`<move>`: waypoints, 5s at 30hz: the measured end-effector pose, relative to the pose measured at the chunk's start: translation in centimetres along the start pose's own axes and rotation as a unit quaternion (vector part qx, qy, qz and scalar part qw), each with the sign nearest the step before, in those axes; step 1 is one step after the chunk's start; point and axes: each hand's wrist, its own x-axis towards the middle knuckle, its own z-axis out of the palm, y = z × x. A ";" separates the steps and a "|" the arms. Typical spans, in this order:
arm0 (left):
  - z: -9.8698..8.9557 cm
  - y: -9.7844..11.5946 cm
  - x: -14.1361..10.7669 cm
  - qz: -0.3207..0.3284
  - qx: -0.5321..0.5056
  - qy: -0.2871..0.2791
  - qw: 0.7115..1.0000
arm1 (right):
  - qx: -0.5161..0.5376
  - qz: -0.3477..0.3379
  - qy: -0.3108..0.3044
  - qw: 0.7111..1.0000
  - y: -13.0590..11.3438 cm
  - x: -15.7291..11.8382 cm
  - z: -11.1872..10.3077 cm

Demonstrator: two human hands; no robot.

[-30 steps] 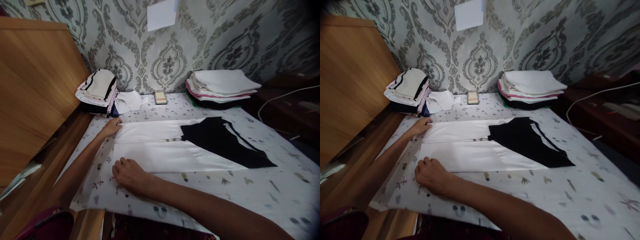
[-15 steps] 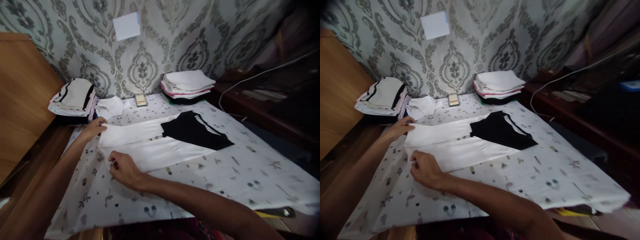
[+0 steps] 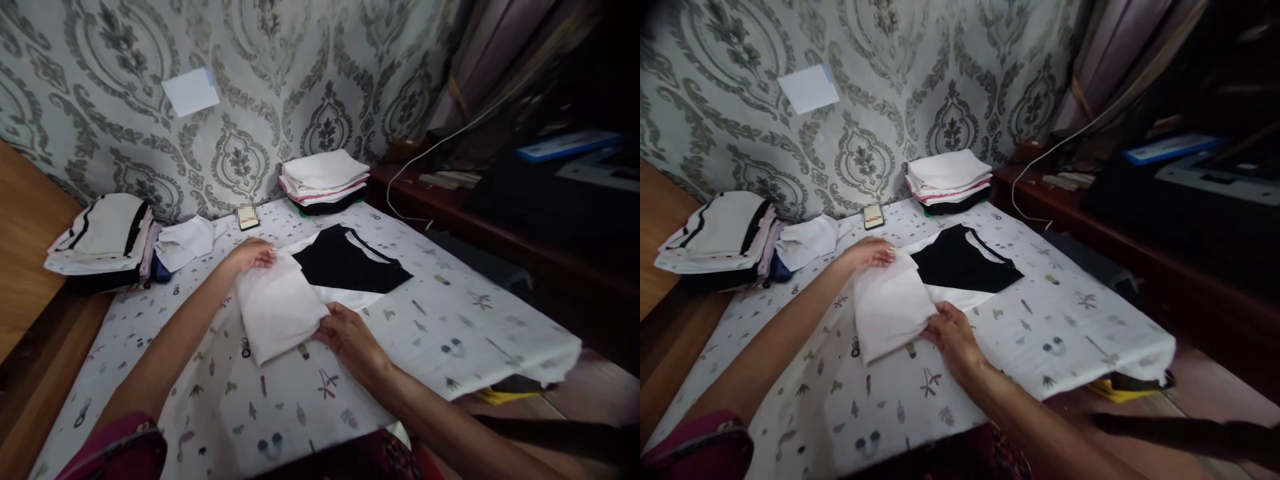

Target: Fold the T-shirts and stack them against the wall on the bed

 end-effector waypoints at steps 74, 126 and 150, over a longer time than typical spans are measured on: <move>4.7 -3.2 -1.8 0.319 0.499 0.043 0.805 | -0.471 -0.018 -0.061 0.880 -6.0 12.7 0.3; 4.6 -9.6 -20.8 0.488 0.597 0.018 0.637 | -0.765 -0.325 -0.145 0.537 0.0 9.7 0.9; 6.1 -8.6 -23.4 0.344 0.766 0.096 0.535 | -0.787 -0.328 -0.136 0.505 2.4 10.0 5.6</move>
